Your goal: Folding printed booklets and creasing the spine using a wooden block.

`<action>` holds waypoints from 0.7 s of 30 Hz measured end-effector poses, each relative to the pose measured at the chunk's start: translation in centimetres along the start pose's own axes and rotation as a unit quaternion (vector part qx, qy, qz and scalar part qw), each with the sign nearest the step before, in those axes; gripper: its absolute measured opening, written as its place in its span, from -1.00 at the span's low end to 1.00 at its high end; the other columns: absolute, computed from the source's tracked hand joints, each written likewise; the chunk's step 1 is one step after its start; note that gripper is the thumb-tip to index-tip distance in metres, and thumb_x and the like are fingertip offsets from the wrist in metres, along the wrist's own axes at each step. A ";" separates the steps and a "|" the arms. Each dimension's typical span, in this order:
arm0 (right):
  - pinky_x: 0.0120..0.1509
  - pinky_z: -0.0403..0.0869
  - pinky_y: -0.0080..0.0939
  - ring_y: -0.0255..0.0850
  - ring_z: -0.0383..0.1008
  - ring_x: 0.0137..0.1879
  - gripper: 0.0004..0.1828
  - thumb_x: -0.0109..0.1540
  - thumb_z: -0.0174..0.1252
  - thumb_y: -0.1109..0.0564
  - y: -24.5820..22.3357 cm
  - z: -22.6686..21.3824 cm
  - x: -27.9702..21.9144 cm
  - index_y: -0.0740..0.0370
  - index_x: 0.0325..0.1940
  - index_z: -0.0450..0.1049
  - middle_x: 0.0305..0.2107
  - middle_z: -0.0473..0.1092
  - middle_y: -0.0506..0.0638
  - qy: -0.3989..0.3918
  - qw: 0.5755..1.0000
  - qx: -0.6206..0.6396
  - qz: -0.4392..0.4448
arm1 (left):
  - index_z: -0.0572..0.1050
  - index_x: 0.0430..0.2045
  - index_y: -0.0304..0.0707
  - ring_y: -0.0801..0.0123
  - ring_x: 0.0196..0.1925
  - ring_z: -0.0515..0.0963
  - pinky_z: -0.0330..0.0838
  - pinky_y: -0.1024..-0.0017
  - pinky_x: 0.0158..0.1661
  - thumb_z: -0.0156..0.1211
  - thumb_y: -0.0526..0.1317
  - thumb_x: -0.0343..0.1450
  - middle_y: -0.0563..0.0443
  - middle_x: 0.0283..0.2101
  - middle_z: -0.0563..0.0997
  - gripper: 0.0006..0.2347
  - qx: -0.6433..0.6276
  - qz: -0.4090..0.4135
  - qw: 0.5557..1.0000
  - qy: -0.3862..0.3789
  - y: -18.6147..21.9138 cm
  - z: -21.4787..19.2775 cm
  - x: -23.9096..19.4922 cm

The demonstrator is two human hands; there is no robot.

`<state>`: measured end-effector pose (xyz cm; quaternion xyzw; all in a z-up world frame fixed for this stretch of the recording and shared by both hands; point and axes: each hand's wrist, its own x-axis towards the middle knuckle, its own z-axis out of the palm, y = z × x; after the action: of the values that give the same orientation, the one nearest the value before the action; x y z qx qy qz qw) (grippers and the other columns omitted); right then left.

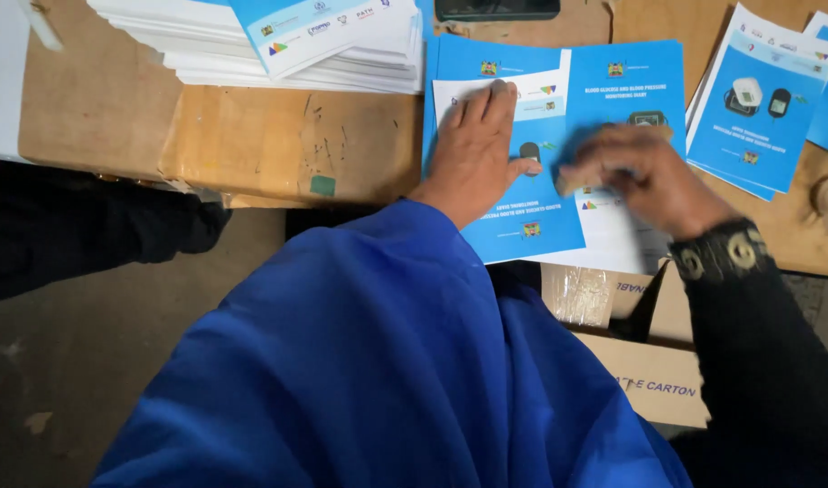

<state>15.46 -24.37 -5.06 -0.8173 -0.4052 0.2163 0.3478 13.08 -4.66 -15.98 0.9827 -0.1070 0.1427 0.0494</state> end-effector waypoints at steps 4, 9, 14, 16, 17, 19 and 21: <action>-0.03 0.37 -0.07 -0.02 0.40 -0.03 -0.48 0.05 -0.04 0.63 3.6 2.0 -4.9 0.20 -0.12 0.54 -0.15 0.44 0.05 0.049 0.998 -0.029 -0.005 | 0.16 0.15 -0.38 0.27 0.07 0.28 0.22 0.43 0.10 0.22 0.47 0.19 0.04 0.10 0.28 -0.08 -0.007 0.015 1.000 0.001 0.0 -0.3 -0.1; 0.37 0.33 0.20 0.05 0.29 0.35 -0.21 -0.20 -0.27 0.64 1.6 1.3 -5.8 0.11 -0.11 0.54 0.06 0.43 0.05 0.021 0.999 0.028 0.012 | 0.16 0.19 -0.39 0.25 0.14 0.27 0.18 0.39 0.16 0.10 0.46 0.28 0.01 0.15 0.28 -0.13 0.020 0.019 1.000 -0.002 -0.1 -0.6 -0.1; 0.09 0.45 -0.02 0.01 0.47 -0.03 -0.70 0.25 0.00 0.53 2.9 1.8 -0.7 0.29 -0.05 0.46 -0.18 0.46 0.15 0.117 0.986 -0.060 -0.104 | 0.16 0.21 -0.39 0.20 0.17 0.26 0.19 0.33 0.18 0.16 0.33 0.34 -0.03 0.18 0.29 -0.22 -0.024 0.023 0.999 -0.010 0.0 0.1 -0.2; 0.05 0.35 0.01 0.03 0.42 -0.09 -0.70 0.20 0.11 0.53 2.7 2.4 -0.2 0.30 -0.10 0.54 -0.24 0.47 0.13 0.145 0.979 -0.075 -0.118 | 0.18 0.21 -0.37 0.21 0.18 0.26 0.19 0.35 0.18 0.12 0.34 0.36 -0.02 0.17 0.29 -0.23 0.009 0.029 1.000 0.002 -0.1 -0.2 0.1; 0.10 0.35 0.01 0.00 0.43 -0.07 -0.65 0.16 0.00 0.57 1.5 2.6 -0.5 0.27 -0.16 0.52 -0.25 0.44 0.10 0.144 0.983 -0.047 -0.103 | 0.18 0.20 -0.38 0.22 0.13 0.28 0.22 0.36 0.15 0.15 0.31 0.35 -0.01 0.14 0.30 -0.25 0.007 0.027 1.000 0.007 -0.1 -0.3 0.2; 0.15 0.34 0.01 -0.04 0.43 -0.05 -0.58 0.12 -0.12 0.62 0.6 3.2 -2.1 0.23 -0.23 0.49 -0.26 0.42 0.07 0.122 0.989 -0.008 -0.088 | 0.19 0.18 -0.38 0.24 0.09 0.31 0.25 0.37 0.12 0.19 0.29 0.34 0.00 0.11 0.32 -0.26 0.003 0.008 1.000 -0.002 -0.2 -0.5 -0.2; 0.29 0.23 0.08 -0.03 0.41 0.14 -0.59 0.17 0.08 0.50 1.1 3.8 -5.1 0.03 -0.09 0.49 -0.10 0.44 -0.01 0.097 0.991 -0.053 -0.072 | 0.17 0.14 -0.40 0.21 0.05 0.30 0.26 0.37 0.06 0.25 0.24 0.36 -0.02 0.09 0.29 -0.29 -0.028 0.026 0.999 0.010 -0.2 -0.8 0.0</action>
<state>10.68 -27.50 -8.06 -0.8203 -0.4381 0.0885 0.3567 12.87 -4.39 -15.27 0.9764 -0.1357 0.1508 0.0747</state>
